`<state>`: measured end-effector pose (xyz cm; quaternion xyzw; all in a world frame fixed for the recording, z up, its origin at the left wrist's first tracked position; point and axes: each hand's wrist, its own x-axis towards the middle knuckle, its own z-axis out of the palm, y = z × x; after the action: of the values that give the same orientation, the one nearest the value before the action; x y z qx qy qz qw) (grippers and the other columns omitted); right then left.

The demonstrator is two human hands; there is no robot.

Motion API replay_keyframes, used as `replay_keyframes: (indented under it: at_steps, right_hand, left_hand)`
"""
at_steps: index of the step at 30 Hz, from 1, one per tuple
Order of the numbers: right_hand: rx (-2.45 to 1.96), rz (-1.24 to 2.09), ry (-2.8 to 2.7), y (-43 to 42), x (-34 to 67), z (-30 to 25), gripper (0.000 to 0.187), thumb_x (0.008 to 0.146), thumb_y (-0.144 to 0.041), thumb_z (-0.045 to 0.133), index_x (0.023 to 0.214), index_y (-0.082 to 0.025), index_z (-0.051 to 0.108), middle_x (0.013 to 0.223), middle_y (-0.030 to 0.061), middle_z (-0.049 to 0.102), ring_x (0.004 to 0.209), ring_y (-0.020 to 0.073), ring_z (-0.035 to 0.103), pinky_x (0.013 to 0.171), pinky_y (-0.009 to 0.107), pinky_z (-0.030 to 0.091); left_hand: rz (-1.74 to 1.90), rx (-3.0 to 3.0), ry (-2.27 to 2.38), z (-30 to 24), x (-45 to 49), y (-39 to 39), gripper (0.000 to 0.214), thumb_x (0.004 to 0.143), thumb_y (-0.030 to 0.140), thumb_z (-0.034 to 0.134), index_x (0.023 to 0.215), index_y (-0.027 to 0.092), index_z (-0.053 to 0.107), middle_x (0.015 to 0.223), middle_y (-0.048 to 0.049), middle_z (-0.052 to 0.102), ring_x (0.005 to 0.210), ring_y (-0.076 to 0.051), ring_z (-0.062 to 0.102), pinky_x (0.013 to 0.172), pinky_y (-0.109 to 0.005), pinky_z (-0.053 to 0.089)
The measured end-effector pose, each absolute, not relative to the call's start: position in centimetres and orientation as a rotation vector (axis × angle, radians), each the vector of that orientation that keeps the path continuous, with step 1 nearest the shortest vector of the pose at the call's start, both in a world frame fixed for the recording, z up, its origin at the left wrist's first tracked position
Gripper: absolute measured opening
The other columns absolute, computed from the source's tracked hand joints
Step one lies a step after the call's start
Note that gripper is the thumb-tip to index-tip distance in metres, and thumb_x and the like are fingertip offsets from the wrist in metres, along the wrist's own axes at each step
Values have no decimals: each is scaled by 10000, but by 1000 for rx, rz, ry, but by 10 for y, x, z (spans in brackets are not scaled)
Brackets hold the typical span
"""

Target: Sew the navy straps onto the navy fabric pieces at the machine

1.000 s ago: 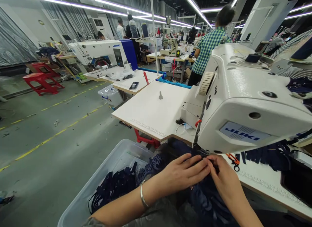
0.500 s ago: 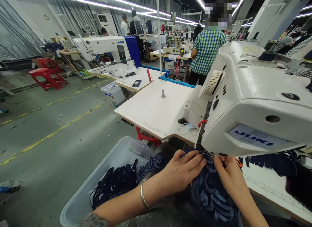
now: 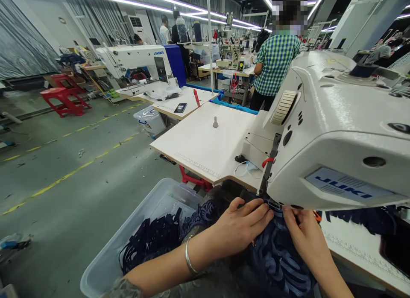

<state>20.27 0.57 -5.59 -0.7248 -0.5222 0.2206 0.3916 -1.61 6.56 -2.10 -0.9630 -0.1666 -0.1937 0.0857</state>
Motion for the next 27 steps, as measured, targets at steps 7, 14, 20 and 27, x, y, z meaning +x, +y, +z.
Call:
replay_keyframes:
  at_steps: [7, 14, 20, 27]
  right_hand:
    - [-1780, 558, -1281, 6, 199, -55, 243, 906, -455, 478, 979, -224, 494, 838, 63, 651, 851, 248, 623, 721, 330, 447]
    - [-1784, 449, -1206, 2, 215, -60, 315, 916, -500, 450, 876, -205, 551, 810, 34, 616, 755, 187, 577, 683, 290, 456]
    - [-1957, 319, -989, -5, 305, -72, 375, 834, -548, 503, 842, -183, 588, 707, 20, 617, 655, 192, 583, 648, 318, 455]
    - [-2055, 177, -740, 19, 380, -89, 251, 880, -391, 616, 809, -152, 589, 760, -12, 586, 655, 123, 553, 677, 304, 464]
  left_hand:
    - [-577, -2851, -531, -28, -17, 64, 428, 975, 195, 392, 1394, 121, 437, 1383, -104, 494, 1361, -225, 331, 990, -339, 299]
    - [-753, -2794, -630, -37, -13, 66, 409, 967, 120, 329, 1309, 177, 547, 1257, -85, 594, 1273, -211, 423, 958, -328, 279]
    - [-782, -2754, -626, -35, -9, 63, 420, 952, 107, 340, 1275, 196, 594, 1217, -85, 616, 1238, -210, 452, 940, -315, 289]
    - [-857, -2747, -621, -34, -2, 59, 428, 975, 96, 290, 1242, 191, 610, 1198, -66, 636, 1197, -191, 487, 930, -325, 290]
